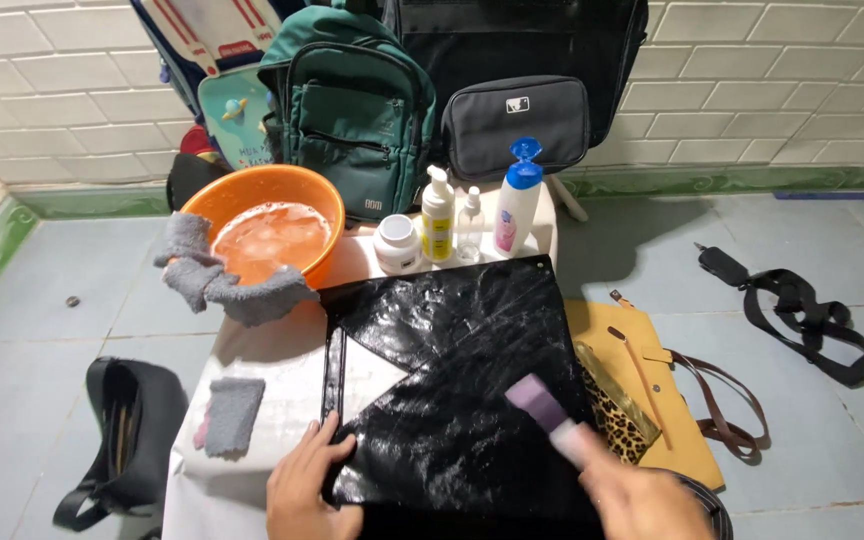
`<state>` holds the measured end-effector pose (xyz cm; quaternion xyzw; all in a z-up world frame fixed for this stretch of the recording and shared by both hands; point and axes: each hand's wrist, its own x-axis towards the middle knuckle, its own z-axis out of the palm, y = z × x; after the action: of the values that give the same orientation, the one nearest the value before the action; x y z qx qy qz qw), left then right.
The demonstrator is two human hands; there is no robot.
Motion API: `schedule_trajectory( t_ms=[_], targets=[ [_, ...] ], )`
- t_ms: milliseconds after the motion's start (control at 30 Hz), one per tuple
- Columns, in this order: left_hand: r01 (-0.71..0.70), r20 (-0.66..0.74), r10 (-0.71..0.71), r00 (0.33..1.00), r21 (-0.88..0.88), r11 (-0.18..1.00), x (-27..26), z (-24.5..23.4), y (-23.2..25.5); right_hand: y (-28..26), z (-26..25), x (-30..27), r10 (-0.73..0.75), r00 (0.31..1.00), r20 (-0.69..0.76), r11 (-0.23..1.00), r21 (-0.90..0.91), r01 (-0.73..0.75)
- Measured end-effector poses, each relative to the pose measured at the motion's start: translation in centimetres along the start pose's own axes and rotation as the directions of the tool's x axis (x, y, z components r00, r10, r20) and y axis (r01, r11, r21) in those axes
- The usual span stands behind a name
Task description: Cleaning a black leather piece using a toothbrush and a cloth with soapy water.
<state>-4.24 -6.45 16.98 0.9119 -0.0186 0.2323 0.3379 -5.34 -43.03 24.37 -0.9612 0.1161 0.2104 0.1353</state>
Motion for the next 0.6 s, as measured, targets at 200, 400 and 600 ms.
schedule_trajectory(
  t_ms=[200, 400, 600],
  targets=[
    [0.086, 0.006, -0.087, 0.996, 0.018, 0.996, -0.3, -1.3, 3.9, 0.1, -0.8, -3.3, 0.095, 0.991, 0.092, 0.995, -0.034, -0.092],
    [0.148, 0.030, -0.149, 0.988, 0.034, 0.988, -0.6, -2.5, 6.0, 3.0, 0.5, -2.6, -0.062, 0.995, 0.080, 0.997, -0.030, 0.064],
    [0.115, 0.051, -0.119, 0.992, 0.084, 0.990, -0.9, -2.6, 6.3, 1.7, -1.3, -4.1, 0.033, 0.999, -0.031, 0.999, 0.041, -0.032]
  ],
)
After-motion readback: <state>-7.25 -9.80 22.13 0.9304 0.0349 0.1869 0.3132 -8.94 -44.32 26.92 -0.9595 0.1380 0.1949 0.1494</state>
